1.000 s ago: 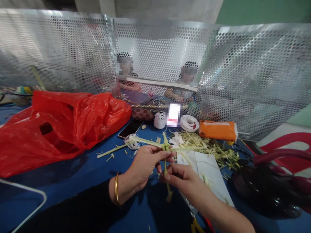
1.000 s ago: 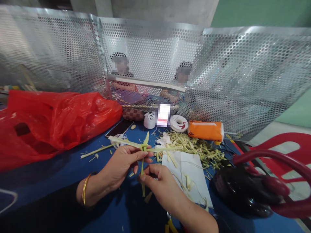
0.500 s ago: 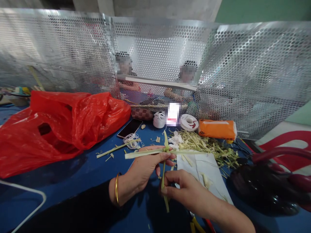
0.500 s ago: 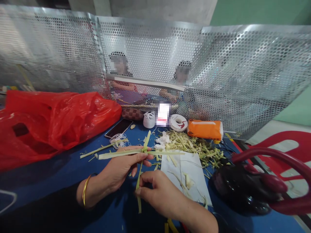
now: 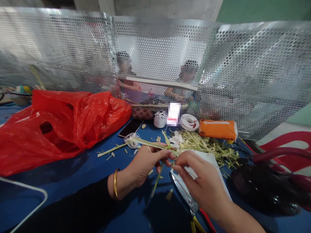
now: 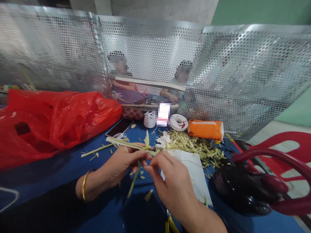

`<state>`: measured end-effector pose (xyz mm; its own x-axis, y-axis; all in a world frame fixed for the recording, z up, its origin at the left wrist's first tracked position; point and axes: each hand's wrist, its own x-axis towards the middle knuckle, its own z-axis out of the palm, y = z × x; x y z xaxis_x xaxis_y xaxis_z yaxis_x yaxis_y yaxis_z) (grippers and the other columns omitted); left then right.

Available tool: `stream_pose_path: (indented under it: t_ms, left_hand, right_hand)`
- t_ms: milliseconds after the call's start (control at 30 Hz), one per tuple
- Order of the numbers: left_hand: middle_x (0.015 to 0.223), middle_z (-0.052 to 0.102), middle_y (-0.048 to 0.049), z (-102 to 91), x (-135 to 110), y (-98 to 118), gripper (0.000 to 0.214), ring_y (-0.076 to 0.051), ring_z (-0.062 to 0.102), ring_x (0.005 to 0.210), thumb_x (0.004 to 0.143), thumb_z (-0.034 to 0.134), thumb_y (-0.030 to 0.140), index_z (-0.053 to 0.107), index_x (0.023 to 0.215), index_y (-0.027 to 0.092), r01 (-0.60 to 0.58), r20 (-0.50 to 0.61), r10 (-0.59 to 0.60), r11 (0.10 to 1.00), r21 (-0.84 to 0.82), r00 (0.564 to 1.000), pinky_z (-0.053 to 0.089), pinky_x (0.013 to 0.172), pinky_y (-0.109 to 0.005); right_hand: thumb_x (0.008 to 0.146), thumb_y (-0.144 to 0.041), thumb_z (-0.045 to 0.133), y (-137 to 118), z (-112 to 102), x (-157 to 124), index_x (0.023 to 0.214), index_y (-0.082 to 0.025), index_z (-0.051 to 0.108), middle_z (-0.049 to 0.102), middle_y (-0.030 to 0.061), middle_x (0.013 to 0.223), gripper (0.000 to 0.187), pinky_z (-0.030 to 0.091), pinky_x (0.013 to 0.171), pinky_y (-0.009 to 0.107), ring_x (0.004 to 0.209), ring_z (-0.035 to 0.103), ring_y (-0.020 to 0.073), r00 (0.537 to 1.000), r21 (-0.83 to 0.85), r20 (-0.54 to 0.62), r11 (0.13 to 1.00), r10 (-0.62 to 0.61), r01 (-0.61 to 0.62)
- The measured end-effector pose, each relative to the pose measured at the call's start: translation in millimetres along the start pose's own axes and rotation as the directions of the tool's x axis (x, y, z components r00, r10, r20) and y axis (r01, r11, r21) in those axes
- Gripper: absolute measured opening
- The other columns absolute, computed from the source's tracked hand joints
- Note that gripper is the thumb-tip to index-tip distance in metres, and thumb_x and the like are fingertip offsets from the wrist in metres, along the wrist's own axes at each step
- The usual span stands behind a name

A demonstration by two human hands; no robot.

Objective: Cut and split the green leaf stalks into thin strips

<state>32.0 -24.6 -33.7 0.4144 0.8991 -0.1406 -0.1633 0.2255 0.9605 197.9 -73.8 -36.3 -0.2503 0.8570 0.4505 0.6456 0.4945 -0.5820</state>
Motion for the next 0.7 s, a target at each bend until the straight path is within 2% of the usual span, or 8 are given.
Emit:
stream_pose_path:
  t_ms: [67, 100, 233, 333, 400, 467, 600, 700]
  left_hand:
    - [0.077, 0.068, -0.0052, -1.1, -0.4, -0.5, 0.025, -0.008, 0.058, 0.057, 0.076, 0.067, 0.036, 0.067, 0.085, 0.013, 0.013, 0.055, -0.01, 0.999, -0.048, 0.998, 0.036, 0.041, -0.015]
    - [0.078, 0.068, -0.0053, -1.2, -0.4, -1.1, 0.027, -0.008, 0.057, 0.057, 0.077, 0.065, 0.039, 0.067, 0.084, 0.013, 0.022, 0.07, -0.017, 0.997, -0.077, 0.997, 0.036, 0.042, -0.016]
    - [0.063, 0.062, -0.0012, 0.9, 1.1, -5.7, 0.029, -0.006, 0.05, 0.049, 0.077, 0.064, 0.042, 0.067, 0.077, 0.013, 0.062, 0.034, -0.059, 0.994, -0.085, 0.998, 0.032, 0.041, -0.017]
    - [0.051, 0.053, 0.0035, 2.2, 4.0, -12.3, 0.025, -0.004, 0.041, 0.043, 0.075, 0.067, 0.037, 0.065, 0.07, 0.013, 0.074, -0.074, -0.071, 0.997, 0.038, 0.995, 0.028, 0.041, -0.017]
    - [0.049, 0.051, 0.0045, 1.9, 6.1, -16.7, 0.025, -0.004, 0.039, 0.042, 0.075, 0.067, 0.037, 0.064, 0.069, 0.013, 0.07, -0.131, -0.057, 0.993, 0.095, 0.99, 0.026, 0.041, -0.017]
    - [0.049, 0.051, 0.0048, 0.9, 7.5, -19.2, 0.026, -0.004, 0.039, 0.042, 0.074, 0.067, 0.038, 0.065, 0.071, 0.013, 0.072, -0.144, -0.055, 0.991, 0.115, 0.988, 0.025, 0.041, -0.017]
    - [0.047, 0.051, 0.0049, -0.4, 6.8, -16.4, 0.028, -0.004, 0.035, 0.039, 0.076, 0.065, 0.04, 0.067, 0.078, 0.013, 0.078, -0.134, -0.062, 0.99, 0.119, 0.989, 0.022, 0.04, -0.018]
    - [0.047, 0.05, 0.0052, 1.2, 4.7, -12.9, 0.025, -0.004, 0.035, 0.039, 0.077, 0.064, 0.037, 0.07, 0.08, 0.013, 0.061, -0.116, -0.044, 0.988, 0.145, 0.992, 0.021, 0.041, -0.018]
  right_hand:
    - [0.088, -0.029, 0.054, 6.1, -7.9, 5.0, 0.086, -0.02, 0.058, 0.062, 0.0073, 0.09, 0.01, 0.043, 0.074, 0.032, 0.085, 0.057, 0.0215, 0.989, -0.15, -0.143, 0.989, -0.034, 0.012]
    - [0.088, -0.03, 0.054, 9.6, -10.1, 7.2, 0.09, -0.02, 0.059, 0.063, 0.0078, 0.092, 0.011, 0.043, 0.075, 0.033, 0.087, 0.057, 0.0223, 0.99, -0.168, -0.138, 0.986, -0.015, -0.008]
    - [0.091, -0.031, 0.049, 17.8, -7.3, 9.5, 0.081, -0.022, 0.059, 0.063, 0.0021, 0.074, 0.016, 0.041, 0.063, 0.028, 0.069, 0.056, 0.0182, 0.995, -0.096, 0.026, 0.991, 0.098, -0.095]
    - [0.09, -0.027, 0.048, 15.9, -1.0, 6.2, 0.074, -0.021, 0.055, 0.059, -0.0003, 0.066, 0.019, 0.039, 0.062, 0.027, 0.064, 0.052, 0.0164, 0.995, -0.097, 0.065, 0.993, 0.08, -0.074]
    - [0.089, -0.026, 0.049, 13.7, 0.8, 4.6, 0.071, -0.021, 0.054, 0.057, -0.0016, 0.064, 0.019, 0.037, 0.061, 0.026, 0.062, 0.05, 0.0151, 0.987, -0.049, 0.14, 0.996, 0.074, -0.067]
    - [0.088, -0.026, 0.05, 12.8, 0.4, 4.8, 0.07, -0.021, 0.053, 0.055, -0.0027, 0.062, 0.019, 0.036, 0.058, 0.025, 0.06, 0.048, 0.0137, 0.973, 0.034, 0.201, 0.992, 0.114, -0.123]
    - [0.086, -0.036, 0.051, 14.8, -2.1, 10.0, 0.063, -0.02, 0.052, 0.048, -0.0031, 0.059, 0.028, 0.034, 0.055, 0.025, 0.059, 0.045, 0.0133, 0.946, 0.137, 0.213, 0.951, 0.244, -0.276]
    - [0.084, -0.044, 0.052, 16.6, -0.5, 14.1, 0.06, -0.02, 0.05, 0.045, -0.0033, 0.057, 0.034, 0.033, 0.054, 0.025, 0.056, 0.042, 0.013, 0.912, 0.272, 0.186, 0.873, 0.365, -0.405]
